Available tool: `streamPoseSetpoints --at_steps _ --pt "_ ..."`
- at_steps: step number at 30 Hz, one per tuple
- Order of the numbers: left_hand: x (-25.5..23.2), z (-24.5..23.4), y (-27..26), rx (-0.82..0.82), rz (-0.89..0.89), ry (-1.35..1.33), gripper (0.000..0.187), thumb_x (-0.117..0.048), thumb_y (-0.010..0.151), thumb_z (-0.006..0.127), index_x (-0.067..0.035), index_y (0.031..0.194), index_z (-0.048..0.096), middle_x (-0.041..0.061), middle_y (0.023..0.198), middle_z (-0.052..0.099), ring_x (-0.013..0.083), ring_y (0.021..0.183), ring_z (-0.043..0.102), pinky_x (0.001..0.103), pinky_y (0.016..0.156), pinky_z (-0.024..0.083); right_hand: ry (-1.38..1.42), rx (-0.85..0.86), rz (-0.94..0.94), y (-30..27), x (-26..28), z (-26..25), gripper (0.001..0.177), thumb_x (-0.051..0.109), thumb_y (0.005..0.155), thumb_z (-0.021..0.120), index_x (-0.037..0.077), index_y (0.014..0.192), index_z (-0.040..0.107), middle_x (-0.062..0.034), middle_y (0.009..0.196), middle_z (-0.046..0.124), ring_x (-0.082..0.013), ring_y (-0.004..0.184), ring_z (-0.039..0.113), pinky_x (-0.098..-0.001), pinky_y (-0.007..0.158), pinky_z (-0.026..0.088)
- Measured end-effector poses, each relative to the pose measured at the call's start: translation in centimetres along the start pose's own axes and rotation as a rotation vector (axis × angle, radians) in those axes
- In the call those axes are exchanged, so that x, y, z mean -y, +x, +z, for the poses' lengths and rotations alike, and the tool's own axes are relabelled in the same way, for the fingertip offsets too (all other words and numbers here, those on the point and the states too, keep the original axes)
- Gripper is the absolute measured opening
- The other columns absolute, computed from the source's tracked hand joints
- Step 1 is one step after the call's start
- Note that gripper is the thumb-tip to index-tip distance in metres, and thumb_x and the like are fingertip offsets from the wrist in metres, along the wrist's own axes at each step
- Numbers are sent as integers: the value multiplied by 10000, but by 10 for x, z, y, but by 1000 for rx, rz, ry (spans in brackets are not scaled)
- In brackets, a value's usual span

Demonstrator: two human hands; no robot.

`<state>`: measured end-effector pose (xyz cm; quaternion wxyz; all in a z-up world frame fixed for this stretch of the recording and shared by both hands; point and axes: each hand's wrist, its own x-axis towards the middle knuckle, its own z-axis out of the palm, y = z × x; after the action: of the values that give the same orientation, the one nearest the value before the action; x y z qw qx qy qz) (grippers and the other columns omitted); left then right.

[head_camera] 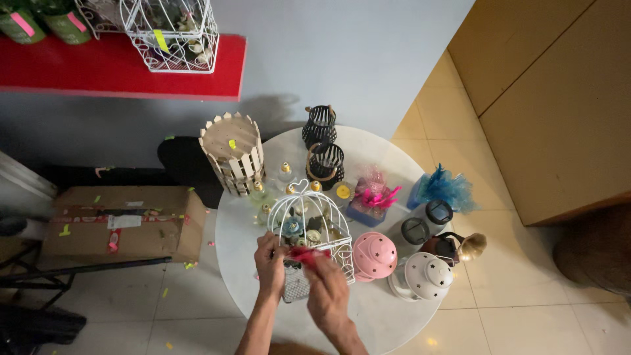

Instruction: The person wipes a white wire birdcage with a red cloth, then places it on a red shelf. The person then picks up a small glass bottle and wipes it with the same cloth.

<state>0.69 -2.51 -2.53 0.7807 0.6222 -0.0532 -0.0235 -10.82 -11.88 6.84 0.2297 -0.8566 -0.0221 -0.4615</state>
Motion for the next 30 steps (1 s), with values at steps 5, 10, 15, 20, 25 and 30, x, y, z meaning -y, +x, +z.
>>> streamPoseSetpoints --at_steps 5,10,15,20,25,30 --pt "21 -5 3 -44 -52 -204 192 40 763 680 -28 784 502 27 936 442 183 911 470 286 867 390 15 161 -80 -11 15 6 343 -12 751 693 28 1087 748 -162 1191 704 -340 1155 695 -475 998 543" --pt "16 -14 17 -17 -10 -8 138 -4 763 685 -9 750 548 40 949 519 186 941 510 314 888 416 -2 157 -185 -25 2 12 342 -5 715 696 76 1040 767 -129 1187 724 -303 1148 705 -459 1000 542" --pt "12 -22 18 36 78 44 227 -31 766 699 -8 739 475 50 848 444 194 904 433 331 847 367 -24 83 -148 -33 -7 10 203 -3 785 769 63 972 724 -116 1200 737 -282 1122 710 -453 998 542" --pt "-4 -23 21 59 76 -29 205 -32 757 667 -21 716 467 25 862 436 187 905 416 316 848 352 -131 -47 -38 -16 -10 18 258 -73 776 715 5 1021 743 -142 1173 716 -319 1074 693 -427 921 556" --pt "-15 -27 22 85 14 -34 140 -13 791 624 -2 701 516 58 844 459 198 928 423 322 868 353 -152 22 26 1 4 29 269 -47 761 700 8 1019 754 -157 1204 706 -334 1094 670 -441 893 539" --pt "-15 -27 25 17 -91 -208 83 35 784 575 -4 733 522 20 940 448 160 908 460 318 857 435 -138 131 10 -4 25 39 260 -5 746 694 30 994 761 -165 1251 700 -329 1157 671 -457 911 535"
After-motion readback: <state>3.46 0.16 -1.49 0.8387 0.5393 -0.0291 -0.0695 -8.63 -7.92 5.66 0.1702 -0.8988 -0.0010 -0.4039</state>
